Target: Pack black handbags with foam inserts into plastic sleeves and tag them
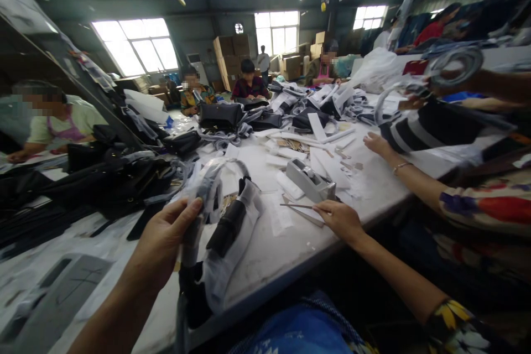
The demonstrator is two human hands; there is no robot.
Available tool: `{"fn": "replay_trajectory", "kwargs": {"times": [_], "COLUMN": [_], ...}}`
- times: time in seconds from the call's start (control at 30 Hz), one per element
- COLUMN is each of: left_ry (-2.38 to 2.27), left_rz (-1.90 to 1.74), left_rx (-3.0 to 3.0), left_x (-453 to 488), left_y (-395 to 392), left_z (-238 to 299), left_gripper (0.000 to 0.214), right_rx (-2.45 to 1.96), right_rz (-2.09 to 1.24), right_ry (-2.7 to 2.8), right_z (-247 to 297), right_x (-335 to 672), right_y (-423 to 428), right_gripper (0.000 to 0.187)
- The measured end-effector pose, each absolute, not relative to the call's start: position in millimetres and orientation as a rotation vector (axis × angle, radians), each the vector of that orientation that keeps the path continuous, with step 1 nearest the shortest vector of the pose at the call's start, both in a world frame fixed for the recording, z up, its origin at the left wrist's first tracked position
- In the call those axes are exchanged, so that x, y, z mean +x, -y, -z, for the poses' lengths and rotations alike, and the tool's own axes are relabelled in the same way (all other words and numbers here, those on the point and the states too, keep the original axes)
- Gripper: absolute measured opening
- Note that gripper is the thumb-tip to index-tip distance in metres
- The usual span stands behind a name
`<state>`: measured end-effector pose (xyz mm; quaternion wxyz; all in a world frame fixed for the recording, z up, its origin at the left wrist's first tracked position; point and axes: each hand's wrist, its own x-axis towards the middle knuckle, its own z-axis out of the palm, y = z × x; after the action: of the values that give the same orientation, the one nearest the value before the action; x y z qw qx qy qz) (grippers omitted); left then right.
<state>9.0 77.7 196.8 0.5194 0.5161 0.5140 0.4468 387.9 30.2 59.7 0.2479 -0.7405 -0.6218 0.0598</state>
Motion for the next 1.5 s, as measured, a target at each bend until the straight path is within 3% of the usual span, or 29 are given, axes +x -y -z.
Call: {"fn": "replay_trajectory", "kwargs": {"times": [0.23, 0.47, 0.77, 0.93, 1.17, 1.23, 1.37, 1.5], "left_ry": [-1.198, -1.230, -1.212, -1.210, -1.206, -1.196, -1.213, -1.183], "left_rz": [-0.970, -0.974, -0.938, -0.946, -1.094, -1.150, -1.252, -1.284], "left_rx": [1.312, 1.381, 1.495, 1.609, 1.622, 1.519, 1.287, 1.166], "left_x": [10, 11, 19, 19, 22, 22, 21, 25], "left_y": [-76, -69, -65, -63, -59, -59, -60, -58], "left_z": [-206, -212, -219, -224, -227, -223, -217, -217], "left_gripper": [0.040, 0.042, 0.047, 0.043, 0.040, 0.049, 0.096, 0.114], "right_rx": [-1.301, -1.167, -0.654, -0.660, -0.812, -0.825, -0.773, -0.797], "right_rz": [-0.943, -1.129, -1.739, -1.824, -1.653, -1.638, -1.662, -1.629], "right_ry": [1.505, 1.517, 1.523, 1.444, 1.360, 1.337, 1.292, 1.329], "right_z": [-133, -152, -170, -186, -197, -198, -197, -198], "right_x": [317, 263, 228, 223, 207, 203, 199, 201], "right_y": [-28, -51, -82, -83, -78, -75, -73, -72], "right_gripper": [0.037, 0.033, 0.052, 0.049, 0.046, 0.046, 0.044, 0.045]}}
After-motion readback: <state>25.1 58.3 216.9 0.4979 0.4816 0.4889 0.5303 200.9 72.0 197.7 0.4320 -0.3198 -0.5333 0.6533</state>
